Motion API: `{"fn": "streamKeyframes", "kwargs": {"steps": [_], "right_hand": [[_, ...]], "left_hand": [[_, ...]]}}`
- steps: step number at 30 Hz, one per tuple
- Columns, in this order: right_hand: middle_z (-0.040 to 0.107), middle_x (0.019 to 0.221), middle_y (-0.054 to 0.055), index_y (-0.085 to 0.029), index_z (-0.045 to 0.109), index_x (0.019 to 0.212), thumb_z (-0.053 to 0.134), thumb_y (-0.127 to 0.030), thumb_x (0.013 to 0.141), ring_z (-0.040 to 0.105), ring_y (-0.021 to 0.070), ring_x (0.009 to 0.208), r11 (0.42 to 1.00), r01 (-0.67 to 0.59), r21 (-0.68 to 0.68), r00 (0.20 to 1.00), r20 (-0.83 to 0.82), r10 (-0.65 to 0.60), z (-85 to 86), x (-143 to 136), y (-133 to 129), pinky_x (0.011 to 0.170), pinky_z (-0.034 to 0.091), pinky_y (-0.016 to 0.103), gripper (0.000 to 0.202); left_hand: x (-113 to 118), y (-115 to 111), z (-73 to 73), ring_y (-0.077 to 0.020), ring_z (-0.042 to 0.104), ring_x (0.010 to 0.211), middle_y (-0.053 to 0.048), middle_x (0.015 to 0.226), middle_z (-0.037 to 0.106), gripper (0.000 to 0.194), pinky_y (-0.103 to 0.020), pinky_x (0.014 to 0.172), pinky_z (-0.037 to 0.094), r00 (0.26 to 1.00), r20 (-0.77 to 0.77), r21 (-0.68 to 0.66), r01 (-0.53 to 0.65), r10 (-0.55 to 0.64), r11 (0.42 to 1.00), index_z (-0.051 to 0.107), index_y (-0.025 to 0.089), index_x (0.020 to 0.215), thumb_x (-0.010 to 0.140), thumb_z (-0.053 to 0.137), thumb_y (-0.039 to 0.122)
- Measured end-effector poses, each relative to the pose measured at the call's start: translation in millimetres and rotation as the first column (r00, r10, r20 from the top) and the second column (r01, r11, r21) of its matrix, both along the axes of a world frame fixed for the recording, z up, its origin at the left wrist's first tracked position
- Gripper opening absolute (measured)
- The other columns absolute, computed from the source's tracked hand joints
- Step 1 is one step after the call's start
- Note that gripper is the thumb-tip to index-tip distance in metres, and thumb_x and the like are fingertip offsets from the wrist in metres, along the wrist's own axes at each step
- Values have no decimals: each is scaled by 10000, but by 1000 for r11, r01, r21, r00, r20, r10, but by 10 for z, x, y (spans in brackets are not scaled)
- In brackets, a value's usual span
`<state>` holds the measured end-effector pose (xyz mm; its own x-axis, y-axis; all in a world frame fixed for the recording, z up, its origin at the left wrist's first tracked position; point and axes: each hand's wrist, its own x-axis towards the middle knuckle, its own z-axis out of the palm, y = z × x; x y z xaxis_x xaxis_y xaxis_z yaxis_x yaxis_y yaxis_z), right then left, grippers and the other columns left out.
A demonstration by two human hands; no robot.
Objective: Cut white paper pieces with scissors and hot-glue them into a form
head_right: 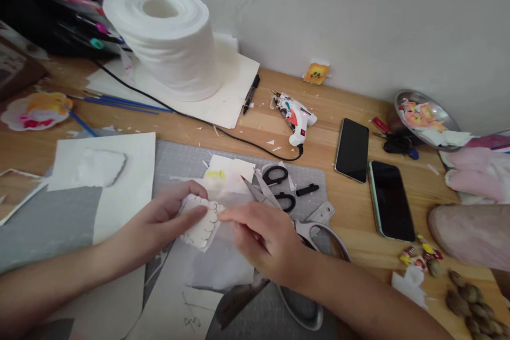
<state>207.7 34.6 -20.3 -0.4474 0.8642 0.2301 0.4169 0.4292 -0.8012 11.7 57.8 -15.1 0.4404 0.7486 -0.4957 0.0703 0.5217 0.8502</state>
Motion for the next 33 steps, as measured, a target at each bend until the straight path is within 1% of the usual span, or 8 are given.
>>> {"fn": "streamKeyframes", "kwargs": {"steps": [2, 4, 7, 9, 13, 21, 25, 33], "right_hand": [[596, 722, -27, -243, 551, 988, 448, -87, 823, 484, 73, 538, 999, 43, -16, 998, -48, -44, 5, 1, -18, 518, 417, 192, 249], [547, 695, -35, -250, 517, 1022, 451, -112, 828, 462, 72, 523, 987, 97, -125, 991, -78, -108, -7, -11, -20, 478, 397, 183, 247], [515, 727, -36, -251, 458, 1100, 494, -160, 816, 449, 65, 515, 933, 141, -332, 982, -70, -173, -35, -40, 10, 442, 381, 170, 300], [514, 722, -36, -240, 498, 1053, 515, -182, 807, 456, 65, 532, 917, 143, -373, 985, -40, -170, -37, -53, 38, 450, 381, 167, 253], [510, 651, -43, -214, 585, 870, 547, -209, 787, 450, 67, 539, 939, 107, -326, 994, 14, -108, 5, -65, 86, 464, 373, 168, 91], [510, 618, -58, -199, 583, 783, 576, -176, 750, 426, 55, 518, 965, 85, -248, 991, 122, -56, 27, -85, 86, 467, 344, 172, 41], [513, 619, -58, -195, 562, 743, 573, -177, 749, 433, 54, 519, 970, 90, -228, 989, 139, -59, 2, -92, 71, 473, 344, 175, 21], [514, 603, -56, -187, 558, 737, 547, -194, 774, 433, 54, 511, 967, 92, -238, 989, 134, -61, 35, -94, 84, 461, 343, 168, 38]], "left_hand": [[-1, -5, -1, -73, 392, 483, 94, 564, 467, 172, -160, 431, 323, 1000, -27, -9, -1, 1, 1000, 432, 225, 855, 793, 516, 362], [-4, -5, -5, -71, 380, 477, 97, 556, 453, 174, -159, 426, 313, 1000, -18, -7, -4, 4, 1000, 425, 225, 841, 790, 517, 363], [-12, 0, -14, -66, 358, 463, 101, 556, 440, 162, -156, 417, 297, 1000, 23, 0, 21, -21, 1000, 415, 227, 840, 796, 506, 353], [-21, 3, -19, -65, 338, 460, 103, 549, 418, 146, -156, 416, 282, 998, 24, 23, 52, -53, 998, 420, 225, 850, 807, 490, 346], [-35, 5, -31, -75, 347, 525, 84, 599, 411, 127, -167, 473, 306, 996, -39, 122, 84, -80, 989, 452, 209, 838, 814, 476, 332], [-33, -9, -76, -107, 362, 569, 63, 624, 400, 141, -196, 495, 323, 979, -178, 233, 137, -97, 963, 469, 217, 845, 815, 452, 355], [-41, -14, -78, -118, 421, 602, 45, 663, 460, 132, -200, 509, 352, 963, -250, 315, 174, -96, 933, 496, 213, 829, 809, 461, 339], [-40, -11, -70, -117, 435, 581, 42, 646, 472, 140, -197, 483, 348, 962, -254, 311, 181, -102, 933, 503, 206, 825, 795, 479, 341]]}}
